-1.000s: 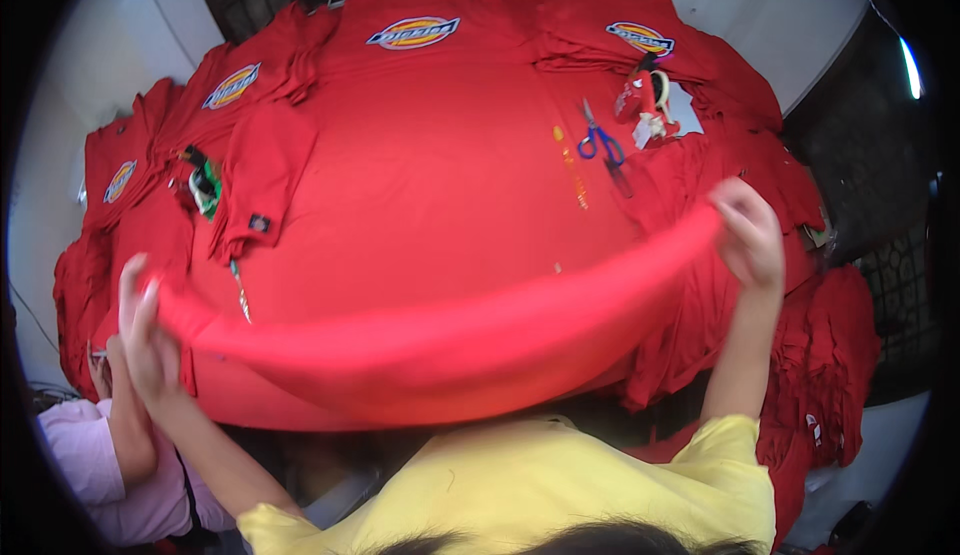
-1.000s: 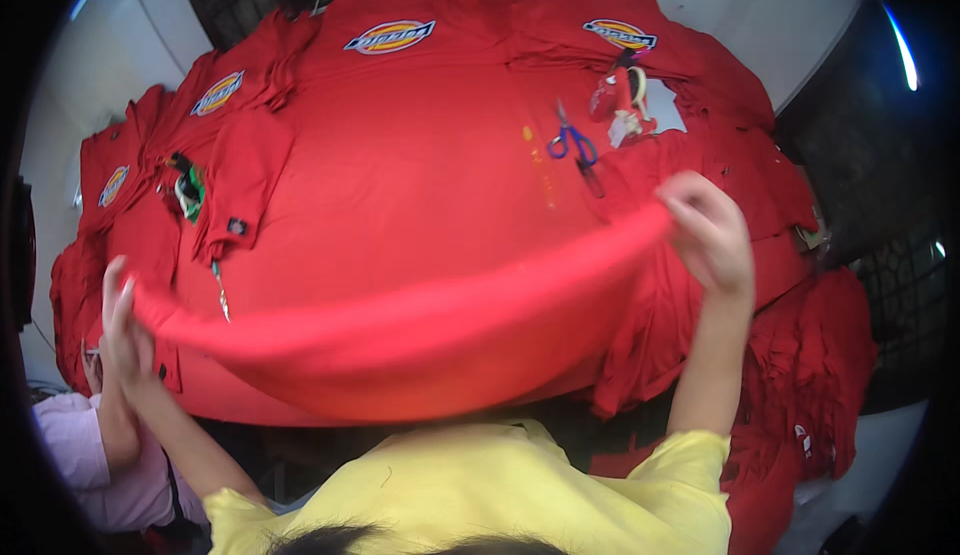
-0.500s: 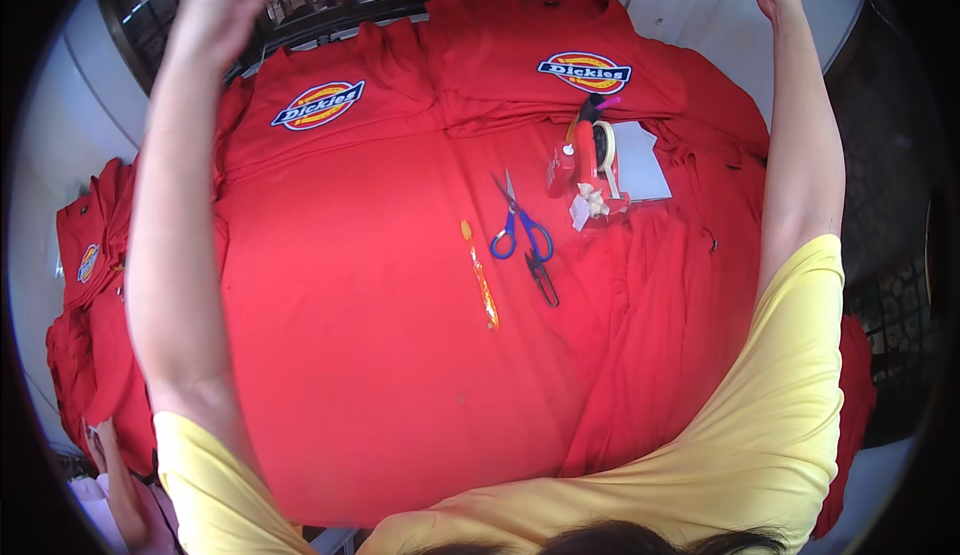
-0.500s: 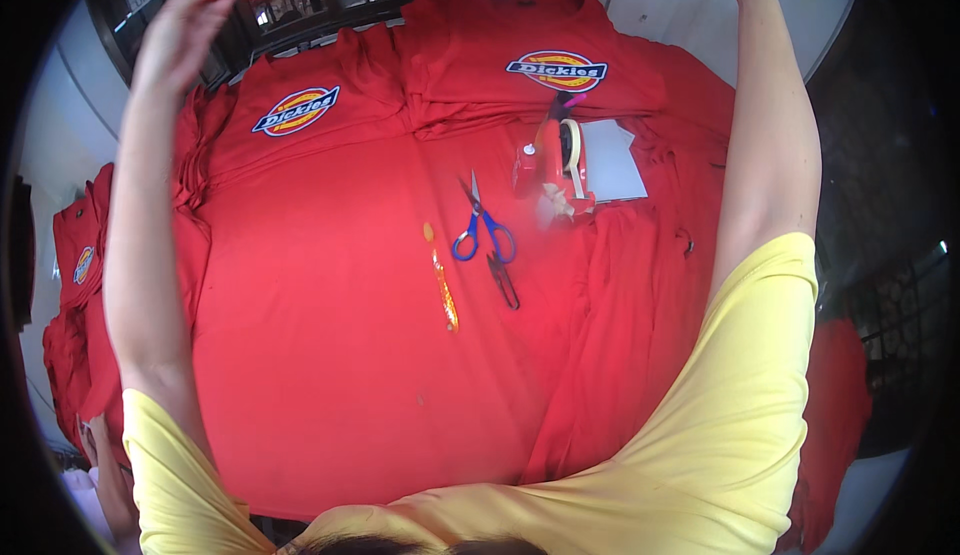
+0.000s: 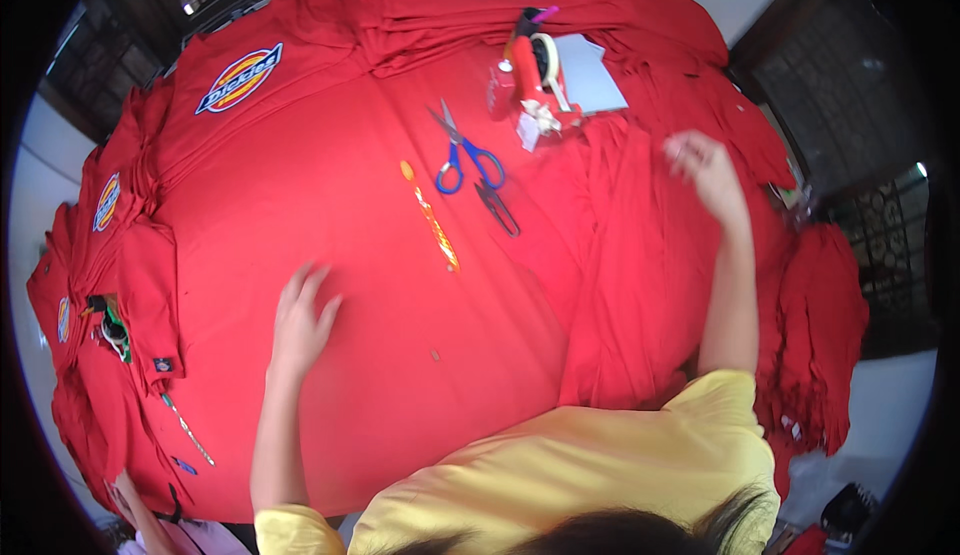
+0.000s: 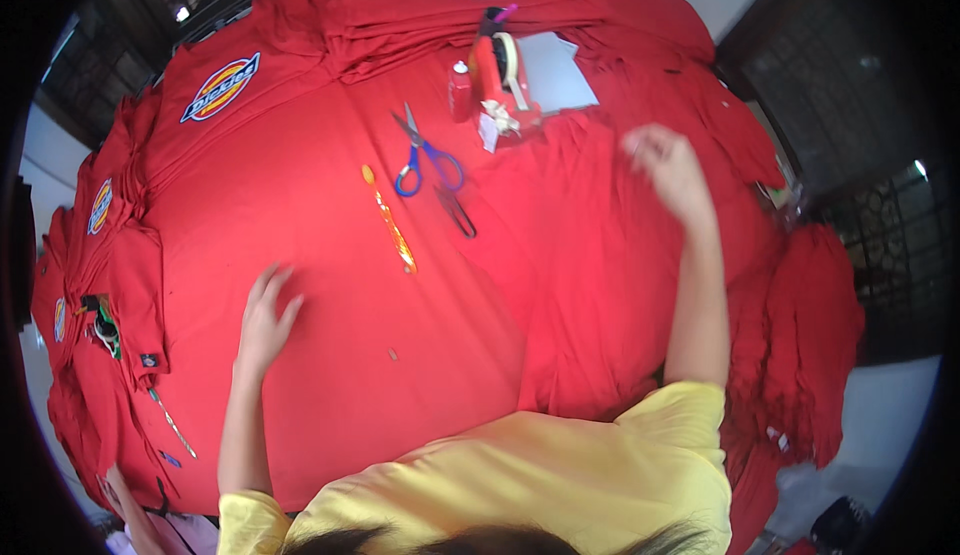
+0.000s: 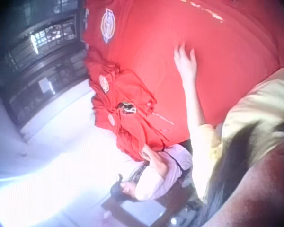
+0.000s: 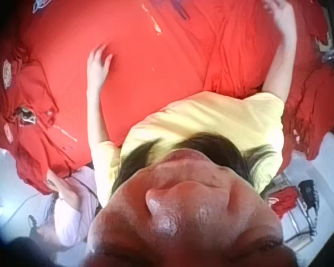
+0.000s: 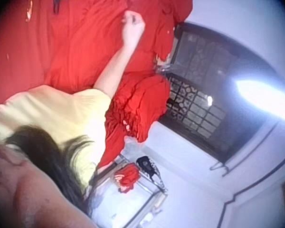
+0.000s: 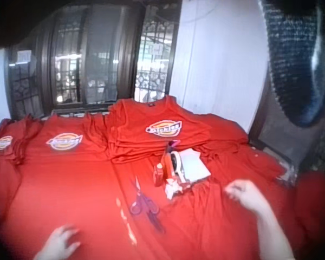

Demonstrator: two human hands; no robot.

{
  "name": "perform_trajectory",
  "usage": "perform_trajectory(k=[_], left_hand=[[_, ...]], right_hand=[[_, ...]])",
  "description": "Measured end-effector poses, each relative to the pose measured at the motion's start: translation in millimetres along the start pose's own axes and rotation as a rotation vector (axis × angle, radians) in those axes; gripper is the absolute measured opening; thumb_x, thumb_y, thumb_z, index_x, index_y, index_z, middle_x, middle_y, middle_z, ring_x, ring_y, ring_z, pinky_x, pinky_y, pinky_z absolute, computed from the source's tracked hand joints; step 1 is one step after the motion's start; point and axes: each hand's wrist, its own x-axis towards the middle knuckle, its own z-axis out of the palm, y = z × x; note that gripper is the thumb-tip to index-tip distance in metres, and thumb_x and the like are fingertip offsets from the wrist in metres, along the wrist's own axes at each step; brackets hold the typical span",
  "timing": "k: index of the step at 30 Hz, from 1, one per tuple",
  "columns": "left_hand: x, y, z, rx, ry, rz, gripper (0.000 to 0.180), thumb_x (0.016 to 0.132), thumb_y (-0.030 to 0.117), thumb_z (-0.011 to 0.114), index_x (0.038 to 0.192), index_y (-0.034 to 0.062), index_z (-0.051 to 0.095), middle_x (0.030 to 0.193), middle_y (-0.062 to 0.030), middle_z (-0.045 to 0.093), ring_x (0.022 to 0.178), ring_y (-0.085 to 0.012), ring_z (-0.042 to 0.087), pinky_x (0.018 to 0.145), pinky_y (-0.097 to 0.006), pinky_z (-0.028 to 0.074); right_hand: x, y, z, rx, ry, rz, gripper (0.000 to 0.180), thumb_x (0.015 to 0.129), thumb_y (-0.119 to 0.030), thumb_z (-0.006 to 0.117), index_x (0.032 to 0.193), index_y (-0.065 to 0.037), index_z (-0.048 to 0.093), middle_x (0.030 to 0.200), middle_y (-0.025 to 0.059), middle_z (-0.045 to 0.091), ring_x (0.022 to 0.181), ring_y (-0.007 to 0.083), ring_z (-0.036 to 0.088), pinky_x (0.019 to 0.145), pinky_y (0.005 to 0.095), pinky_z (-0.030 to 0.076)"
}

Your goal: The person picks up red shirts from a table one at a time, turning them over and spreading them flat by hand to check the surface and the logo.

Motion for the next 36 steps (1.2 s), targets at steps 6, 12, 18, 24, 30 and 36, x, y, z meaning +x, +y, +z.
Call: perform_trajectory(k=[6,12,18,24,30,36], left_hand=[[-173,-78,21,0.227,0.238,-0.094,0.044,0.091,0.016,0.06,0.133,0.0055,0.051,0.146,-0.0154,0.039,0.137,-0.0351,0.034,0.111,-0.049,0.03],[-188,-93,30,0.243,0.336,-0.001,0.042,0.091,0.015,0.057,0.132,0.007,0.053,0.147,-0.0145,0.039,0.139,-0.0325,0.033,0.115,-0.049,0.025],[-202,-88,14,-0.249,0.313,-0.003,0.029,0.093,0.014,0.057,0.12,0.0066,0.063,0.138,-0.0136,0.049,0.134,-0.0314,0.04,0.11,-0.043,0.034],[-257,-36,-6,-1.199,-0.2,-0.01,0.037,0.099,0.021,0.052,0.129,-0.0003,0.055,0.128,-0.0154,0.057,0.121,-0.0259,0.054,0.103,-0.037,0.042],[-288,-48,-2,-1.793,-0.171,-0.45,0.049,0.096,0.021,0.056,0.138,-0.0014,0.044,0.132,-0.0176,0.054,0.121,-0.0253,0.053,0.102,-0.04,0.043],[-329,-179,-66,-1.189,0.321,-0.383,0.045,0.091,0.016,0.064,0.128,-0.0051,0.05,0.123,-0.0163,0.059,0.112,-0.0239,0.058,0.098,-0.036,0.045]], right_hand=[[-163,-8,101,-0.606,0.127,-0.123,0.029,0.083,-0.03,0.072,0.085,-0.004,0.059,0.083,0.0098,0.059,0.079,0.0259,0.056,0.072,0.0384,0.047],[-155,29,112,-0.306,0.656,-0.076,0.023,0.089,-0.025,0.064,0.095,-0.003,0.061,0.093,0.0157,0.059,0.089,0.0341,0.056,0.08,0.0438,0.046],[-162,8,78,-0.183,0.746,-0.003,0.02,0.09,-0.023,0.063,0.083,-0.004,0.064,0.076,0.0144,0.063,0.075,0.034,0.058,0.073,0.0441,0.046],[-293,-170,191,0.133,0.061,-0.464,0.021,0.091,-0.024,0.06,0.084,-0.004,0.063,0.082,0.0134,0.062,0.083,0.0311,0.057,0.077,0.0414,0.042],[-418,-232,305,0.214,-0.625,-0.873,0.01,0.089,-0.012,0.062,0.095,-0.006,0.06,0.105,0.0084,0.059,0.109,0.0291,0.054,0.112,0.0519,0.026],[-412,-154,338,-0.24,-0.536,-0.604,0.03,0.091,-0.017,0.058,0.119,-0.008,0.06,0.13,0.0146,0.054,0.126,0.0363,0.045,0.109,0.0465,0.033]])
